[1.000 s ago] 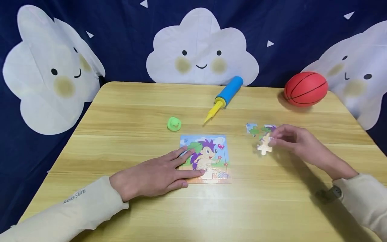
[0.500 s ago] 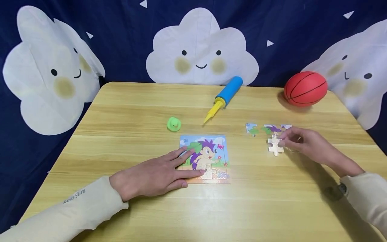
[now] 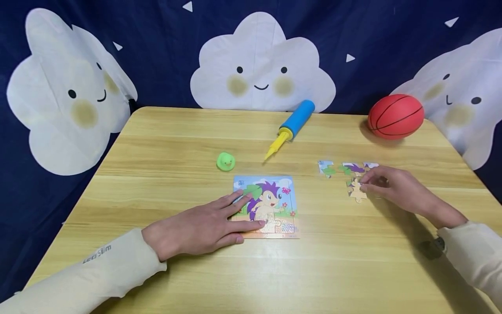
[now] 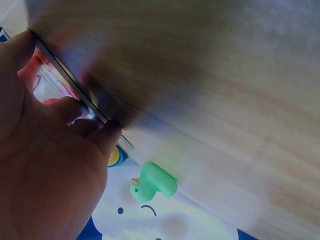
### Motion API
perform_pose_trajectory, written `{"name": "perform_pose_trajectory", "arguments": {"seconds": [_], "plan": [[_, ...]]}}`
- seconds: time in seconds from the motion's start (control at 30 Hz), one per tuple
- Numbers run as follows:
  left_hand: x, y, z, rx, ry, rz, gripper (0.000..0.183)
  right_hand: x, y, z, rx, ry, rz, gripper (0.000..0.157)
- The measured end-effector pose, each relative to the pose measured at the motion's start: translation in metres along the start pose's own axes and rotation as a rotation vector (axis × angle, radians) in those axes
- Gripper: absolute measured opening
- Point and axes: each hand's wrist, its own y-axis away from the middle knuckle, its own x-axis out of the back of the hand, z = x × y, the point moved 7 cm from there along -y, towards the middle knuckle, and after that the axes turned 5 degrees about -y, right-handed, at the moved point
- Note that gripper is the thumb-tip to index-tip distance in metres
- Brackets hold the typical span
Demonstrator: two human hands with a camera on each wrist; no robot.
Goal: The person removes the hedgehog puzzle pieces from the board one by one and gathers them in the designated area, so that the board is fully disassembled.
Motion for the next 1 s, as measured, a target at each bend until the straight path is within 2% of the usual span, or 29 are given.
{"name": "perform_pose_trajectory", "arguments": {"seconds": [0.6,0.8,0.9,1.0], "plan": [[0.000,-0.001,-0.001,0.005,0.012,-0.022,0.051,0.000,0.000,-0.002,0.012,-0.002,0.003,0.014],[0.000,0.000,-0.001,0.008,0.014,-0.020,0.051,0.007,0.000,-0.001,-0.053,-0.048,-0.001,0.014],[-0.001,-0.001,-0.001,0.008,0.007,-0.017,0.051,0.012,-0.001,-0.009,-0.051,-0.069,0.030,0.011],[-0.002,-0.001,0.000,0.004,-0.007,-0.010,0.051,0.012,-0.003,-0.029,-0.021,-0.101,0.056,0.009]]}}
